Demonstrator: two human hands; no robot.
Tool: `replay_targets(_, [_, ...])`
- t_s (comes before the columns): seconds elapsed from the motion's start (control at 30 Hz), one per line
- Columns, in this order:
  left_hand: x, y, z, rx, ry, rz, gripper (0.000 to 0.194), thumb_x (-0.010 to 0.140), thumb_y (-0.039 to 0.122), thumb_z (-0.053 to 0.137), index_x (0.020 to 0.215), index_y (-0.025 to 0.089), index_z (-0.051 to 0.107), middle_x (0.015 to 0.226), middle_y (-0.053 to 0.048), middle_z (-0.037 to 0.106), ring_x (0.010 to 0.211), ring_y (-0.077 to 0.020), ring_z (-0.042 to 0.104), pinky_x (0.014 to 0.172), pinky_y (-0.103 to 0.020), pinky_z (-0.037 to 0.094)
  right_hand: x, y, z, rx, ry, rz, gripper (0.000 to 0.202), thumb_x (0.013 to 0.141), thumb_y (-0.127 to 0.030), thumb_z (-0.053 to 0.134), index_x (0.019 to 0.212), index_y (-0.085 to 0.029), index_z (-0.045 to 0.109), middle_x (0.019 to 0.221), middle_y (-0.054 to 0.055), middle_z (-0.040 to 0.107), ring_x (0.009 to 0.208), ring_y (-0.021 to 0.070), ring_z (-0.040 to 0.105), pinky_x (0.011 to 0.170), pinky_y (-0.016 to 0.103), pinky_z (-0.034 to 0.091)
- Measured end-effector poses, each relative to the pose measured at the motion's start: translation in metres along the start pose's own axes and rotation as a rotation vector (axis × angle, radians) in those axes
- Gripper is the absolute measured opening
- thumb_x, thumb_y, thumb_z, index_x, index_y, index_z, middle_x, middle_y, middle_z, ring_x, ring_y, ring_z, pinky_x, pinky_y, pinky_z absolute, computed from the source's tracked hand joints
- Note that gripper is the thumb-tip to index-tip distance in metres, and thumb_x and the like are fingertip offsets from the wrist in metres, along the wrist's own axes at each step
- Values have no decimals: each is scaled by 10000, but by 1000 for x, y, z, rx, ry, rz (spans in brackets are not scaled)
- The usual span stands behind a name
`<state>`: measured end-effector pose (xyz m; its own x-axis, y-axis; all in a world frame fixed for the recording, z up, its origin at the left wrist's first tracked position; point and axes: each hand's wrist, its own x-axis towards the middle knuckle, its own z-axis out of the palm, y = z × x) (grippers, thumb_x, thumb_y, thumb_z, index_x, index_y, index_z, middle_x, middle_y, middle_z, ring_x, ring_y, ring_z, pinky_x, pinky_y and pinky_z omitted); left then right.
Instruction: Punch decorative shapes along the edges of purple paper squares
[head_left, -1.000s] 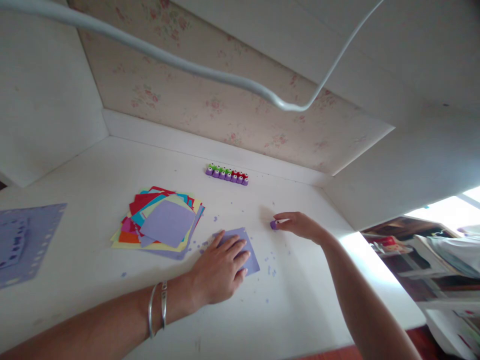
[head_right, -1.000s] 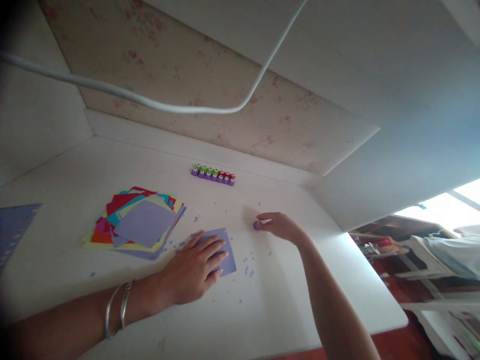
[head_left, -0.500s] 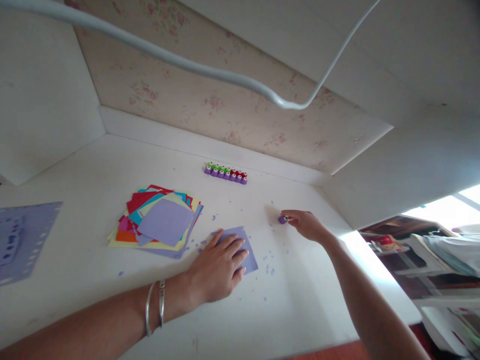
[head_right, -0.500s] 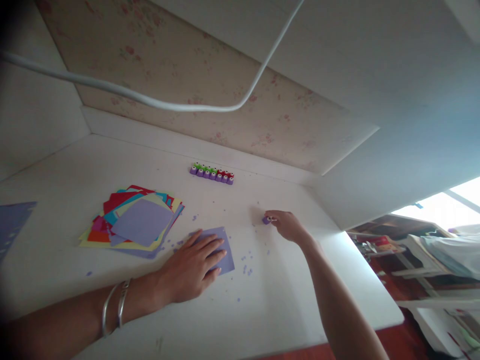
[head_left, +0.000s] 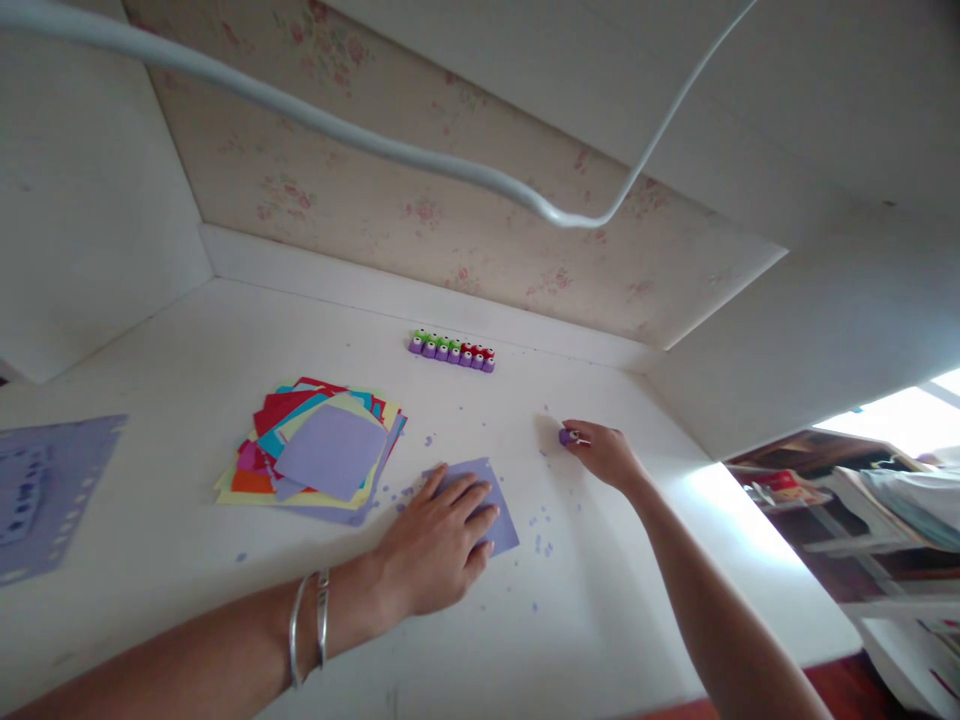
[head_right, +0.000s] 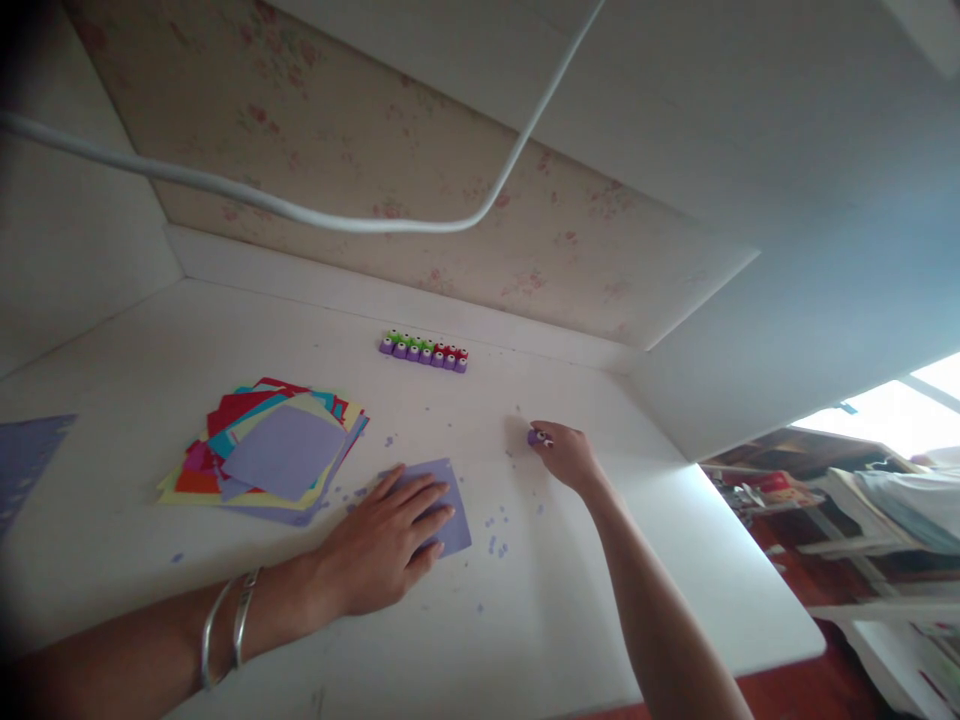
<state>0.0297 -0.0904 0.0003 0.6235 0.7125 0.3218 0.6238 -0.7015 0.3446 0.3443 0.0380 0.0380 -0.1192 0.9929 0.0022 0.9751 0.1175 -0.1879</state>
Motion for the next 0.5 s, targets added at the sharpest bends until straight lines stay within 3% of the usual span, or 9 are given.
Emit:
replay_targets(0.17, [0, -1, 0, -9, -12, -3, 417, 976, 430, 367, 1302, 243, 549, 1400, -56, 518, 1321, -258, 405, 1147, -493, 151, -2, -1, -1, -25, -3, -9, 440, 770, -196, 555, 1190, -262, 668, 1073, 31, 734, 969, 247, 690, 909, 361, 502])
replay_targets(0.3, [1, 0, 0, -11, -28, -12, 412, 973, 426, 379, 1304, 241, 542, 1406, -59, 513, 1326, -263, 400, 1149, -504, 140, -2, -9, -6, -4, 52, -62, 527, 765, -278, 620, 1291, -253, 597, 1272, 52, 641, 1157, 267, 600, 1012, 382, 449])
replay_targets(0.37, [1, 1, -1, -15, -35, -16, 410, 971, 423, 388, 1305, 239, 538, 1411, -62, 507, 1332, -265, 393, 1148, -509, 140, 5, -20, -6, 62, 113, -82, 515, 799, -323, 606, 1308, -248, 579, 1319, 63, 605, 1194, 264, 572, 1025, 387, 441])
replay_targets(0.5, [1, 1, -1, -21, -39, -18, 407, 973, 421, 386, 1307, 237, 532, 1417, -65, 499, 1342, -263, 379, 1150, -512, 136, 36, -55, 5, 192, 122, -144, 467, 880, -335, 507, 1333, -225, 539, 1295, 84, 614, 1077, 225, 634, 882, 341, 534])
